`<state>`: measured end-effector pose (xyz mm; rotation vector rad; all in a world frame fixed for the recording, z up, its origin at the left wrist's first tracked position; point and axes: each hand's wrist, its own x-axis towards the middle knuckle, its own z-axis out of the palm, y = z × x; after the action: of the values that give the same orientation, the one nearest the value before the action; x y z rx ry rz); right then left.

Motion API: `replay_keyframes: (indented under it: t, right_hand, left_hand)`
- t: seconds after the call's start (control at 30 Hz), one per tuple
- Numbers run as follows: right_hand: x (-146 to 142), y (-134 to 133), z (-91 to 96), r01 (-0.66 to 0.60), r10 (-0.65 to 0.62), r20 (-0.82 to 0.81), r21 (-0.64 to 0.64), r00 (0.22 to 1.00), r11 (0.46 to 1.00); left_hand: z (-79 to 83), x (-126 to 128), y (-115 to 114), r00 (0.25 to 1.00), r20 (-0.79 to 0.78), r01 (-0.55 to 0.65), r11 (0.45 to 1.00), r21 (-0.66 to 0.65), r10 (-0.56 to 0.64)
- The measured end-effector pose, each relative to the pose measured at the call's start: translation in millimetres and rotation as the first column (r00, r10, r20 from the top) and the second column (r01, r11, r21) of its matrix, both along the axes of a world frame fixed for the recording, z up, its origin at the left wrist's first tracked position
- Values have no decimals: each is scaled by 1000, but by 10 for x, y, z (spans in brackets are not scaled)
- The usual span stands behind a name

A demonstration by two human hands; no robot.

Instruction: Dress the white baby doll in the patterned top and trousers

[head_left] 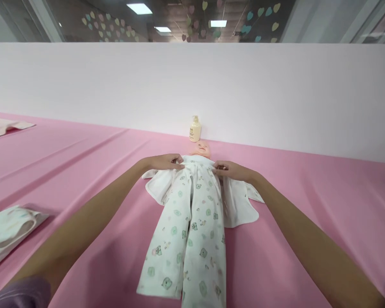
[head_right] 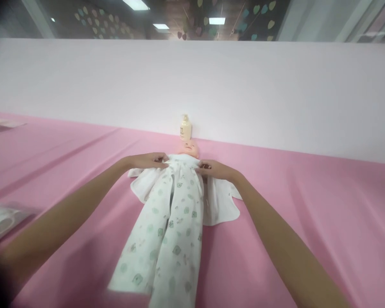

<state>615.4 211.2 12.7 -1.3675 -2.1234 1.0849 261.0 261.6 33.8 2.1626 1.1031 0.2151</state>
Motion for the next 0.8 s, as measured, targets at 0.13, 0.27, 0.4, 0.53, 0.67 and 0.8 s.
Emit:
replay_keyframes:
  t: [0.13, 0.27, 0.4, 0.53, 0.67, 0.8]
  right_hand:
    - [13, 59, -124, 128, -126, -79, 22, 989, 992]
    - [-29, 15, -234, 116, -148, 119, 248, 982, 962]
    - [-48, -110, -327, 66, -157, 189, 417, 969, 907]
    - [-16, -173, -456, 79, -159, 171, 401, 972, 912]
    - [-61, -196, -548, 124, -236, 133, 560, 962, 819]
    - [-227, -342, -437, 214, -408, 180, 629, 895, 747]
  left_hand:
    - [-79, 12, 17, 989, 102, -96, 986, -140, 111]
    - [-241, 52, -73, 975, 175, -125, 988, -96, 140]
    - [-370, 0, -94, 976, 195, -116, 991, 70, 101]
    - [-442, -60, -52, 971, 236, -48, 997, 61, 33]
    - [-481, -7, -53, 960, 265, -131, 979, 159, 86]
    - [-511, 67, -104, 939, 279, -286, 906, 313, 200]
